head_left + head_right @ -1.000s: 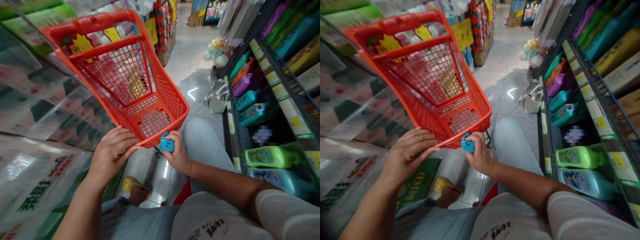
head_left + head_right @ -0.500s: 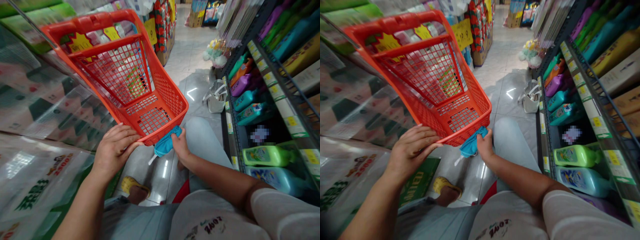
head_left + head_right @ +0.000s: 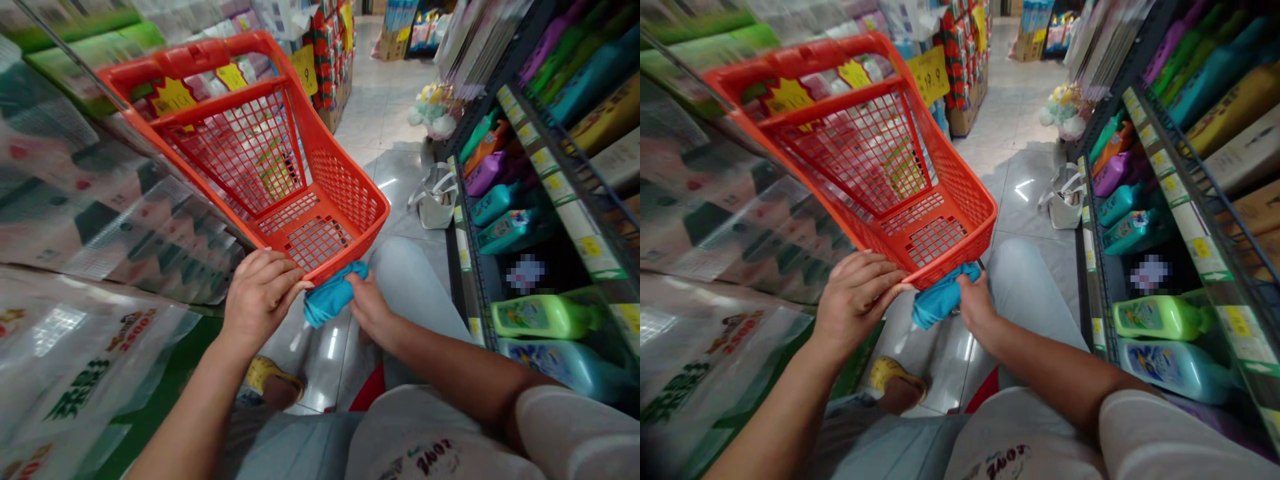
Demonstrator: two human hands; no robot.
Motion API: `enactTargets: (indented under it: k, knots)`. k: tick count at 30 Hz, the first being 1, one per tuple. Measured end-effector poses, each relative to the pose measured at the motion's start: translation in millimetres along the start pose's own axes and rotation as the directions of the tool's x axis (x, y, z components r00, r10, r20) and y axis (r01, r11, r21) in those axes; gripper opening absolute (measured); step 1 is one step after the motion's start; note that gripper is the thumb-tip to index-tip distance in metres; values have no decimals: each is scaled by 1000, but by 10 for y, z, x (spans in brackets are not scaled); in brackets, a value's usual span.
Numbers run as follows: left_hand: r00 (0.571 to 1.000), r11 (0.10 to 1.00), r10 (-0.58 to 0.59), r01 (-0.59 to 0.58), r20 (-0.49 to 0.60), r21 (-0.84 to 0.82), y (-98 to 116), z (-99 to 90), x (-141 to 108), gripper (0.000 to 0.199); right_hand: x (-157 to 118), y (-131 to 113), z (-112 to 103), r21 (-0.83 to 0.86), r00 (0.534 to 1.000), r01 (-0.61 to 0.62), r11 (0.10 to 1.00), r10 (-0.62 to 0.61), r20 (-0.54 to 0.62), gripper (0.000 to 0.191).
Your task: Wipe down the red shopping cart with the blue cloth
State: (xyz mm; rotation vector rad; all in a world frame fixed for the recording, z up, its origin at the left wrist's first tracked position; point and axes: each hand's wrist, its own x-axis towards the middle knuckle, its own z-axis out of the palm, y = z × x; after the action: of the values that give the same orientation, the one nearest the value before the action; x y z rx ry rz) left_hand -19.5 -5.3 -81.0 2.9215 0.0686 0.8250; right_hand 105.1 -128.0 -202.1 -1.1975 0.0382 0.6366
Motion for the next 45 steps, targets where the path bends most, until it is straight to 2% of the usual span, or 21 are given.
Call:
enactTargets:
  k: [4,9,12,16,19,22,25,28,30,32,34,37,40,42,45]
  knots:
    - [1000,1000,-13,13,-27,14,198,96,74,15,150,-345,-234,-27,997,42,999,-44,-65,36]
    - [993,996,-77,81,-87,48,383,242,166,11,23,-405,-175,-137,990,126,983,-132,-39,36]
    - [988,993,-103,109,-120,50,413,318,233,13,164,-476,-144,-197,984,147,969,-163,-67,33]
    - [976,987,-156,161,-149,18,454,467,393,13,435,-636,-162,-197,971,181,964,-207,-123,36]
    - [960,974,-222,225,-171,1,526,632,556,15,443,-683,-178,-211,957,212,954,-246,-152,41]
    - [944,960,-275,279,-181,-4,622,807,724,16,313,-648,-197,-272,951,251,929,-289,-111,45]
    - [939,954,-294,300,-180,3,666,901,840,15,280,-644,-211,-275,961,255,927,-274,-33,45]
    - [978,987,-162,164,-129,-1,478,807,855,21,442,-763,-208,-260,958,249,933,-278,-77,44]
    - [996,998,-38,41,-77,42,165,641,824,30,555,-867,-196,-277,946,262,924,-303,-113,43]
    - [997,981,-58,67,-54,182,-250,450,798,40,585,-929,-172,-328,931,301,896,-350,-103,42]
    - [992,958,-111,122,-57,258,-658,302,799,41,537,-927,-130,-389,901,382,838,-431,-45,39]
    - [989,962,-139,144,-41,231,-1046,232,837,35,476,-880,-48,-430,815,542,722,-576,61,29]
    - [983,966,-161,174,-84,190,-1110,294,878,34,570,-901,10,-443,748,619,649,-658,81,24]
    - [978,963,-169,190,-123,191,-1045,355,902,34,676,-956,23,-463,716,637,616,-695,60,25]
    - [967,951,-189,224,-169,215,-884,454,939,33,789,-1050,4,-530,619,698,482,-777,109,26]
